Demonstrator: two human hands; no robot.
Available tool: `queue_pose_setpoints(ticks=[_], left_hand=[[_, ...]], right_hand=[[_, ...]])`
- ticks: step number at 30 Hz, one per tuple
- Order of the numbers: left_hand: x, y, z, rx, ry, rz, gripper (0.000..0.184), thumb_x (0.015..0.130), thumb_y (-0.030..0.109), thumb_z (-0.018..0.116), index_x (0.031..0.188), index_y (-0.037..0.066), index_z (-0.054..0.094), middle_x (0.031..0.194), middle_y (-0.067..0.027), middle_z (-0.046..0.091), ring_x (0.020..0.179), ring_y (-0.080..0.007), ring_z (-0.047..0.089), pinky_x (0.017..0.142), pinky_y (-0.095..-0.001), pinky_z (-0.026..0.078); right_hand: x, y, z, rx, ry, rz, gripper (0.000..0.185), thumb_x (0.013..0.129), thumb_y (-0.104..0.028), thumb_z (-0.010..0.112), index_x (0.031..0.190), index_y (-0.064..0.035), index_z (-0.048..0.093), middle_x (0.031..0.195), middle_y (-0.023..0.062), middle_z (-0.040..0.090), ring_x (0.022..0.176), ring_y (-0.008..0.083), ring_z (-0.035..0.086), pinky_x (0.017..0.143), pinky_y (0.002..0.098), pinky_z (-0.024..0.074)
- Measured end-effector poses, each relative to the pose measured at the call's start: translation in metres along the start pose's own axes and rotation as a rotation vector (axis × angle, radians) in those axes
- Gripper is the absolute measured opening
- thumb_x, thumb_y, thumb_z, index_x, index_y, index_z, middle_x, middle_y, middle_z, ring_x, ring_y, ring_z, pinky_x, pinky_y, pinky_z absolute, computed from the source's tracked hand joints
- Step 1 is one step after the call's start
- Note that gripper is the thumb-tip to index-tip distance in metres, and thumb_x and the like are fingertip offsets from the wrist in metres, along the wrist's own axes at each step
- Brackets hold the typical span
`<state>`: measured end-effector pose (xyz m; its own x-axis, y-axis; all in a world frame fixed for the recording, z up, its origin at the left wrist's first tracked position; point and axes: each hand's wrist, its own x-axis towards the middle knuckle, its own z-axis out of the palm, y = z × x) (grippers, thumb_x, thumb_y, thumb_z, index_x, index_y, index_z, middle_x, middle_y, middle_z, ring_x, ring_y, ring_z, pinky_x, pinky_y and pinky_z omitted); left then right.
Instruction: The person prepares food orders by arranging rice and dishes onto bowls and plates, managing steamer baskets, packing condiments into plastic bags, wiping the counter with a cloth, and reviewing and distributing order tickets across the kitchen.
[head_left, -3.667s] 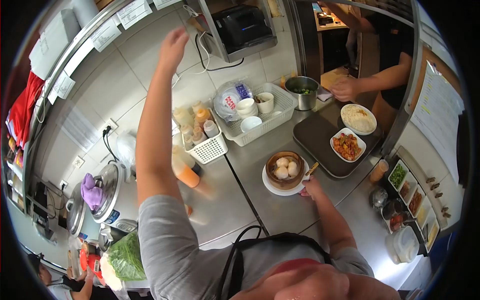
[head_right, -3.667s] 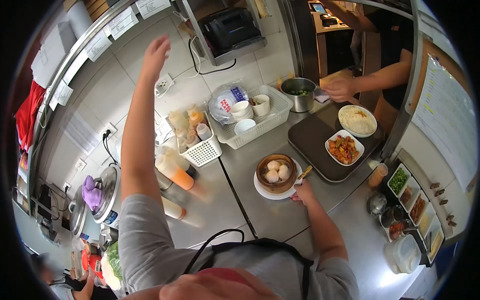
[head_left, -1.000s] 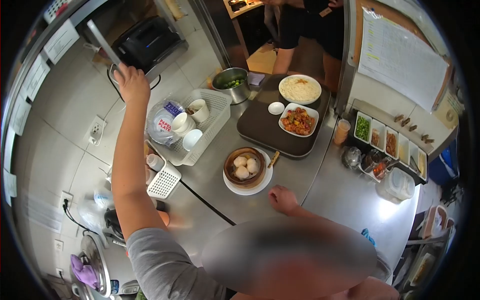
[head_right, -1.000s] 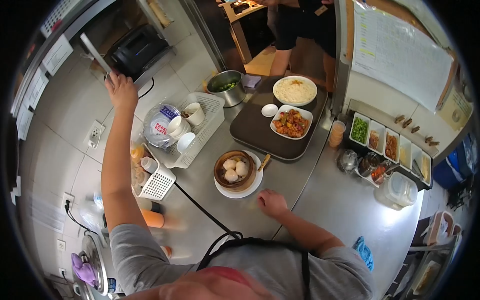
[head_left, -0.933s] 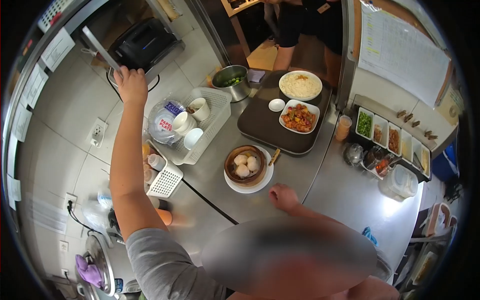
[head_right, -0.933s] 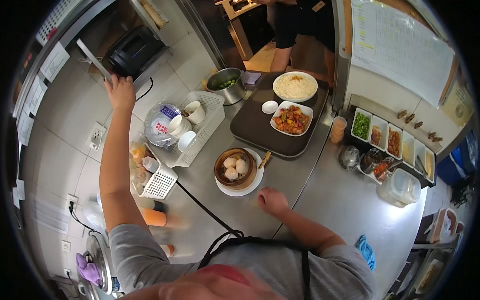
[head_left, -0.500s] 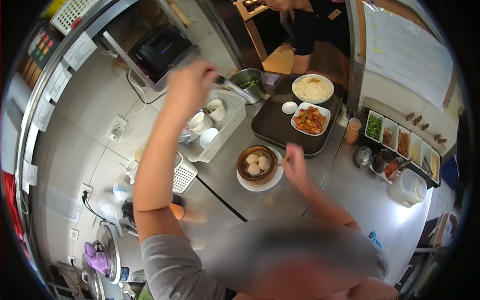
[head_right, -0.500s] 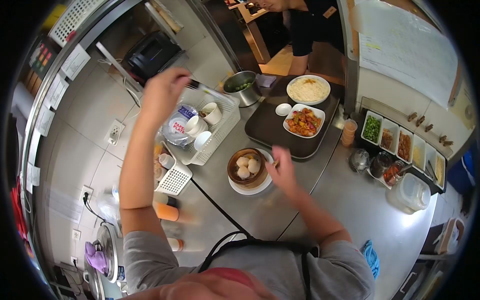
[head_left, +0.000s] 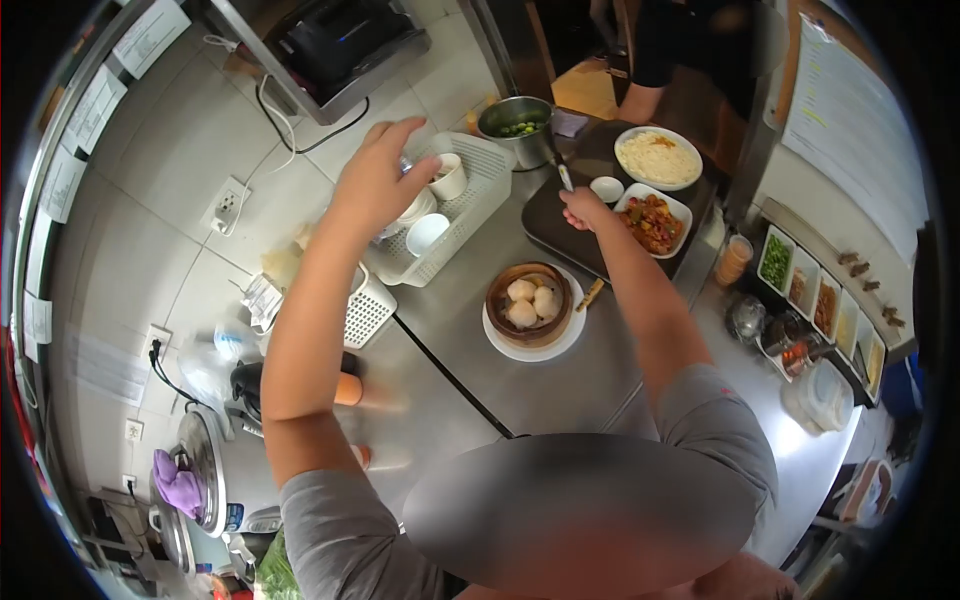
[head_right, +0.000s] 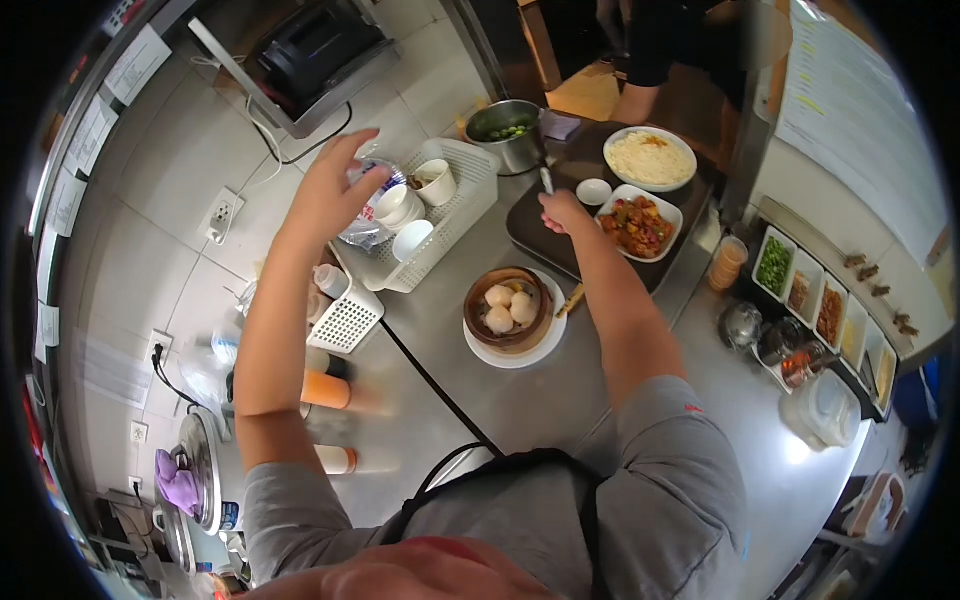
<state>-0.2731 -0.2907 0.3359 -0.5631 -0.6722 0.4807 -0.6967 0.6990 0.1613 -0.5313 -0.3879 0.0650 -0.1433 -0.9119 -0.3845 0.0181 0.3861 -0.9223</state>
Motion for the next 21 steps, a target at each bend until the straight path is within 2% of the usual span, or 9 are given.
queue_pose_setpoints(ticks=[2, 4, 5, 8, 10, 12, 14, 17, 21], left_hand=[[-0.016, -0.013, -0.018, 0.055, -0.031, -0.069, 0.044, 0.075, 0.021, 0.059, 0.113, 0.005, 0.045, 0.106, -0.0141, 0.048, 0.084, -0.0216, 0.052, 0.069, -0.0294, 0.044], [-0.026, -0.033, -0.040, 0.072, 0.049, -0.152, 0.043, 0.075, 0.020, 0.059, 0.113, 0.005, 0.045, 0.103, -0.0120, 0.049, 0.081, -0.0196, 0.053, 0.067, -0.0280, 0.043], [-0.030, -0.044, -0.053, 0.083, 0.093, -0.195, 0.043, 0.075, 0.019, 0.059, 0.113, 0.006, 0.045, 0.102, -0.0110, 0.050, 0.079, -0.0186, 0.053, 0.065, -0.0274, 0.043], [-0.024, -0.099, -0.099, 0.049, 0.350, -0.247, 0.045, 0.072, 0.028, 0.061, 0.109, 0.007, 0.048, 0.094, -0.0127, 0.054, 0.078, -0.0199, 0.054, 0.068, -0.0300, 0.043], [-0.012, -0.117, -0.146, 0.014, 0.573, -0.262, 0.047, 0.071, 0.027, 0.062, 0.109, 0.004, 0.048, 0.092, -0.0116, 0.056, 0.074, -0.0171, 0.054, 0.065, -0.0281, 0.043], [0.002, -0.100, -0.184, -0.283, 0.760, -0.364, 0.044, 0.078, 0.025, 0.054, 0.113, 0.002, 0.044, 0.092, -0.0074, 0.054, 0.075, -0.0127, 0.054, 0.062, -0.0225, 0.041], [0.022, -0.123, -0.221, -0.533, 0.794, -0.364, 0.035, 0.078, 0.021, 0.054, 0.104, -0.001, 0.048, 0.082, -0.0061, 0.055, 0.070, -0.0118, 0.053, 0.061, -0.0219, 0.040], [0.053, -0.131, -0.237, -0.727, 0.671, -0.411, 0.022, 0.078, 0.025, 0.054, 0.087, 0.005, 0.051, 0.061, -0.0005, 0.043, 0.045, -0.0111, 0.036, 0.040, -0.0247, 0.030], [0.080, -0.121, -0.226, -0.728, 0.946, -0.296, 0.019, 0.077, 0.025, 0.055, 0.078, 0.006, 0.049, 0.062, -0.0021, 0.046, 0.047, -0.0125, 0.042, 0.042, -0.0251, 0.035]], right_hand=[[0.020, 0.012, 0.003, 0.009, 0.029, 0.069, 0.022, 0.079, -0.027, 0.047, 0.074, -0.0056, 0.047, 0.056, 0.0048, 0.049, 0.042, 0.0133, 0.044, 0.037, 0.0259, 0.0352], [0.043, 0.024, 0.008, 0.123, 0.029, 0.084, 0.021, 0.079, -0.027, 0.047, 0.074, -0.0063, 0.047, 0.055, 0.0035, 0.047, 0.042, 0.0133, 0.041, 0.038, 0.0271, 0.0343], [0.062, 0.034, 0.007, 0.145, 0.005, 0.069, 0.027, 0.079, -0.033, 0.049, 0.071, -0.0081, 0.045, 0.054, 0.0027, 0.044, 0.041, 0.0113, 0.039, 0.038, 0.0260, 0.0335], [0.065, 0.027, 0.014, 0.156, 0.128, 0.126, 0.031, 0.082, -0.038, 0.046, 0.088, -0.0074, 0.047, 0.067, 0.0045, 0.052, 0.053, 0.0152, 0.050, 0.049, 0.0295, 0.0412], [0.063, 0.027, 0.017, 0.152, 0.145, 0.164, 0.037, 0.082, -0.040, 0.044, 0.098, -0.0071, 0.045, 0.077, 0.0066, 0.055, 0.062, 0.0180, 0.054, 0.056, 0.0316, 0.0430], [0.062, 0.026, 0.016, 0.123, 0.077, 0.160, 0.037, 0.082, -0.040, 0.043, 0.101, -0.0079, 0.044, 0.082, 0.0073, 0.055, 0.066, 0.0189, 0.055, 0.058, 0.0317, 0.0429], [0.053, 0.026, 0.013, 0.120, 0.030, 0.120, 0.036, 0.083, -0.038, 0.043, 0.104, -0.0093, 0.043, 0.084, 0.0075, 0.055, 0.067, 0.0192, 0.056, 0.059, 0.0317, 0.0429], [0.002, 0.007, 0.018, 0.204, -0.061, 0.004, 0.033, 0.083, -0.034, 0.043, 0.108, -0.0121, 0.042, 0.083, 0.0068, 0.054, 0.066, 0.0182, 0.055, 0.058, 0.0309, 0.0431], [-0.087, -0.003, 0.014, 0.375, -0.338, -0.124, 0.031, 0.084, -0.028, 0.045, 0.110, -0.0126, 0.042, 0.082, 0.0065, 0.054, 0.066, 0.0159, 0.053, 0.057, 0.0264, 0.0431]])
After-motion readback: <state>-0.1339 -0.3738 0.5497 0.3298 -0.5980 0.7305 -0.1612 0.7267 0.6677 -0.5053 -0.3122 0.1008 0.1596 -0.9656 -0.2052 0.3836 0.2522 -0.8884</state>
